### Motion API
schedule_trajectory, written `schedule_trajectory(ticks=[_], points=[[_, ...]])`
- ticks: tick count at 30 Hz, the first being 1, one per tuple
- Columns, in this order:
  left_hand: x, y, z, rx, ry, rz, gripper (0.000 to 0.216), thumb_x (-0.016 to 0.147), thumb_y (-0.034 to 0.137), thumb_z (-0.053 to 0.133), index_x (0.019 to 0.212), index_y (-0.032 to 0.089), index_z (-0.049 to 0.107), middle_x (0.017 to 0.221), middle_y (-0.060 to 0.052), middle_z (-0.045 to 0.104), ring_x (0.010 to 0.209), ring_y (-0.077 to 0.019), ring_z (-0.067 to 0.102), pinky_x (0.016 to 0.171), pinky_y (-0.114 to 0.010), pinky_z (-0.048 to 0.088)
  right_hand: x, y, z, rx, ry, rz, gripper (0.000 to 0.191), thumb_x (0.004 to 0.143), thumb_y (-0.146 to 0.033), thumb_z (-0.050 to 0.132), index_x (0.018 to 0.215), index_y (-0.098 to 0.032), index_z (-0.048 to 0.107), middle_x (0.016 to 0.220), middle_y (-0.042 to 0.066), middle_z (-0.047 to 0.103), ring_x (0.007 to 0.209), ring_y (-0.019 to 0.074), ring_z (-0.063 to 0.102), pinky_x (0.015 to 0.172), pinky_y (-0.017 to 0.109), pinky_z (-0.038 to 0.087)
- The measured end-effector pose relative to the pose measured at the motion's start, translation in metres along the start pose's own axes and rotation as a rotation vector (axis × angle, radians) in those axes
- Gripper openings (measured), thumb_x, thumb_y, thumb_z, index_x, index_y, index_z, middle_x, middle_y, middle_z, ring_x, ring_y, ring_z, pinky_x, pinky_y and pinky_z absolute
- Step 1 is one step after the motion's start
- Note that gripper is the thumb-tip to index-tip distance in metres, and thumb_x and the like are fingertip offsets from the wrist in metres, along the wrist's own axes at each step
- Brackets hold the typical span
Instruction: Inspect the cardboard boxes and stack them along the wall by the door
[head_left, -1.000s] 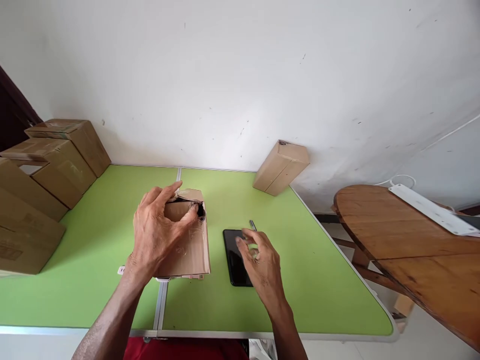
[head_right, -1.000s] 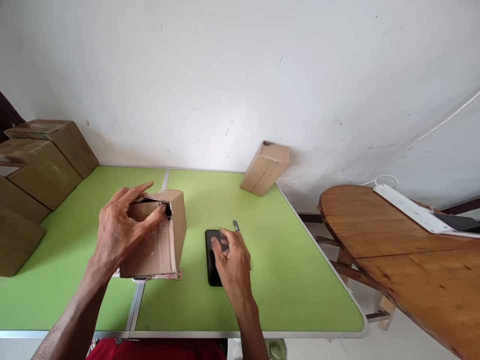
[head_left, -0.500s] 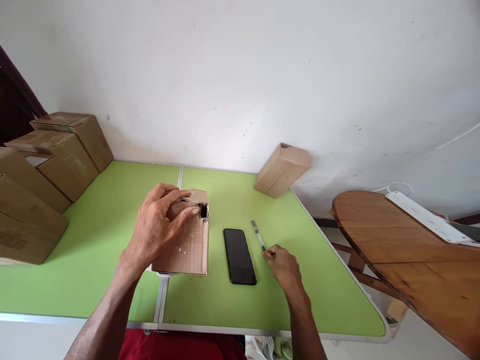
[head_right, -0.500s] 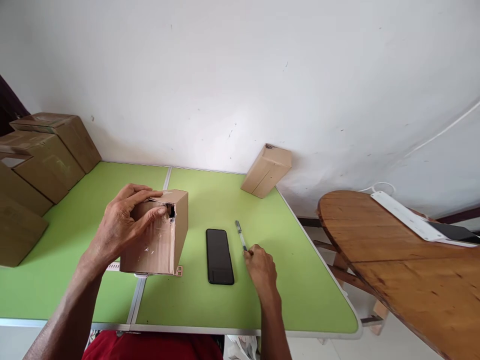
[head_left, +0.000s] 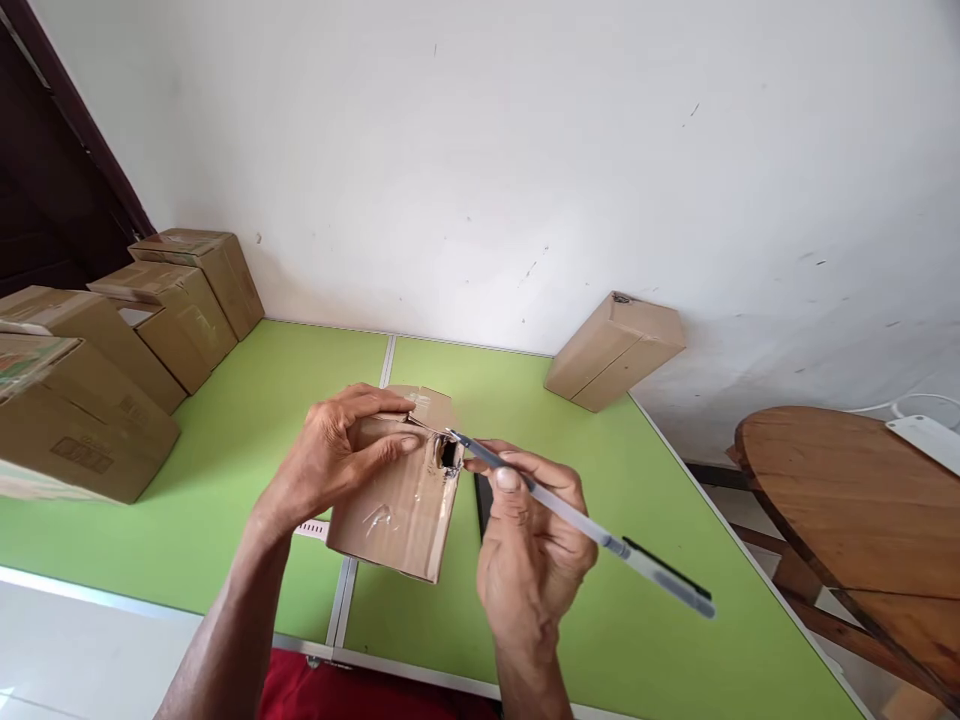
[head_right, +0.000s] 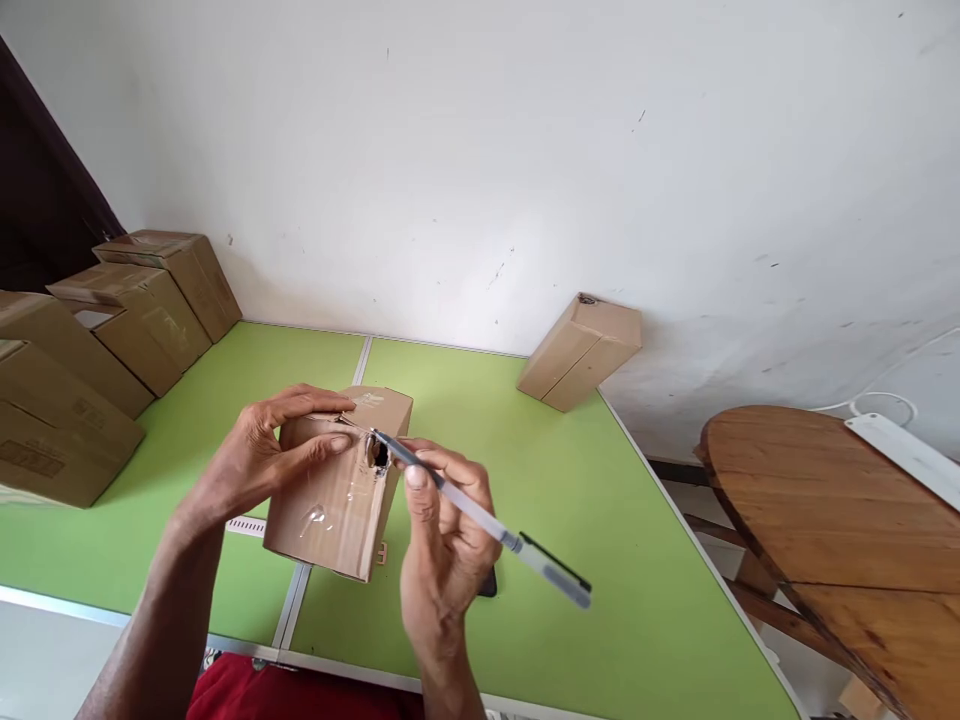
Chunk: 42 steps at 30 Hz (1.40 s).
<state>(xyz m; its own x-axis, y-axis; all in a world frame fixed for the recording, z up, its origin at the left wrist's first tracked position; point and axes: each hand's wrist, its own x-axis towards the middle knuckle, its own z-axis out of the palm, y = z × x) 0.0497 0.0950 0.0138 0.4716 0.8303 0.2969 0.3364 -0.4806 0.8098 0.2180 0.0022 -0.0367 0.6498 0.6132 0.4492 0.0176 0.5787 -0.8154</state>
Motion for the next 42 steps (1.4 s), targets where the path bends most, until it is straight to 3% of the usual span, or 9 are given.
schedule_trajectory(ticks=[5, 12, 18, 27, 35, 38, 39, 42], points=[[0.005, -0.009, 0.015, -0.079, 0.169, 0.006, 0.027, 0.092, 0.047, 0.086, 0.113, 0.031, 0.087, 0.117, -0.006, 0.081, 0.114, -0.0286, 0.074, 0.100, -0.042, 0.059, -0.012, 0.014, 0.005, -0.054, 0.094, -0.123, 0.012, 0.103, -0.022, 0.072, 0.113, -0.025, 0.077, 0.110, 0.002, 0.079, 0.099, 0.0174, 0.078, 0.092, 0.034, 0.063], [0.005, -0.007, 0.023, -0.050, 0.165, 0.026, 0.027, 0.095, 0.042, 0.083, 0.120, 0.034, 0.085, 0.124, -0.005, 0.081, 0.125, -0.0306, 0.069, 0.111, -0.048, 0.055, -0.001, 0.010, 0.000, -0.185, 0.009, -0.230, 0.019, 0.102, -0.016, 0.071, 0.114, -0.027, 0.080, 0.108, 0.003, 0.080, 0.104, 0.0202, 0.076, 0.094, 0.037, 0.061], [0.005, -0.005, 0.026, -0.032, 0.176, 0.026, 0.024, 0.094, 0.040, 0.083, 0.117, 0.032, 0.085, 0.122, -0.005, 0.082, 0.123, -0.0291, 0.069, 0.109, -0.047, 0.054, 0.006, 0.011, -0.005, -0.230, -0.083, -0.264, 0.027, 0.101, -0.011, 0.070, 0.117, -0.030, 0.079, 0.111, 0.001, 0.079, 0.106, 0.0178, 0.074, 0.095, 0.033, 0.061], [0.007, -0.003, 0.028, -0.015, 0.194, 0.033, 0.023, 0.095, 0.039, 0.082, 0.116, 0.031, 0.085, 0.120, -0.005, 0.082, 0.118, -0.0284, 0.069, 0.105, -0.046, 0.055, 0.006, 0.014, -0.016, -0.381, -0.196, -0.312, 0.022, 0.101, -0.013, 0.067, 0.115, -0.028, 0.075, 0.108, 0.005, 0.077, 0.109, 0.0243, 0.072, 0.092, 0.044, 0.063], [0.007, -0.001, 0.027, -0.008, 0.204, 0.021, 0.023, 0.094, 0.042, 0.082, 0.114, 0.031, 0.085, 0.120, -0.006, 0.082, 0.118, -0.0301, 0.070, 0.104, -0.047, 0.056, 0.004, 0.008, -0.022, -0.368, -0.088, -0.252, 0.012, 0.101, -0.017, 0.070, 0.109, -0.026, 0.074, 0.104, 0.004, 0.074, 0.098, 0.0211, 0.073, 0.083, 0.036, 0.063], [0.007, -0.002, 0.027, -0.001, 0.206, 0.017, 0.024, 0.093, 0.043, 0.082, 0.114, 0.031, 0.086, 0.120, -0.006, 0.083, 0.118, -0.0305, 0.070, 0.105, -0.048, 0.056, 0.015, 0.003, -0.026, -0.346, -0.011, -0.222, 0.004, 0.104, -0.026, 0.069, 0.105, -0.024, 0.073, 0.099, 0.003, 0.076, 0.086, 0.0186, 0.076, 0.074, 0.031, 0.062], [0.007, -0.003, 0.026, -0.002, 0.206, 0.014, 0.024, 0.093, 0.044, 0.082, 0.114, 0.032, 0.086, 0.120, -0.006, 0.082, 0.118, -0.0307, 0.070, 0.105, -0.048, 0.057, 0.023, 0.003, -0.031, -0.358, 0.026, -0.210, 0.010, 0.106, -0.032, 0.067, 0.104, -0.023, 0.071, 0.098, 0.003, 0.077, 0.082, 0.0185, 0.076, 0.071, 0.031, 0.062], [0.007, -0.004, 0.025, -0.012, 0.202, 0.017, 0.025, 0.093, 0.046, 0.082, 0.113, 0.032, 0.086, 0.119, -0.006, 0.082, 0.115, -0.0303, 0.070, 0.102, -0.047, 0.058, 0.059, 0.012, -0.059, -0.698, -0.020, -0.027, 0.028, 0.113, -0.045, 0.049, 0.106, -0.022, 0.064, 0.096, 0.007, 0.078, 0.073, 0.0198, 0.074, 0.066, 0.033, 0.060]])
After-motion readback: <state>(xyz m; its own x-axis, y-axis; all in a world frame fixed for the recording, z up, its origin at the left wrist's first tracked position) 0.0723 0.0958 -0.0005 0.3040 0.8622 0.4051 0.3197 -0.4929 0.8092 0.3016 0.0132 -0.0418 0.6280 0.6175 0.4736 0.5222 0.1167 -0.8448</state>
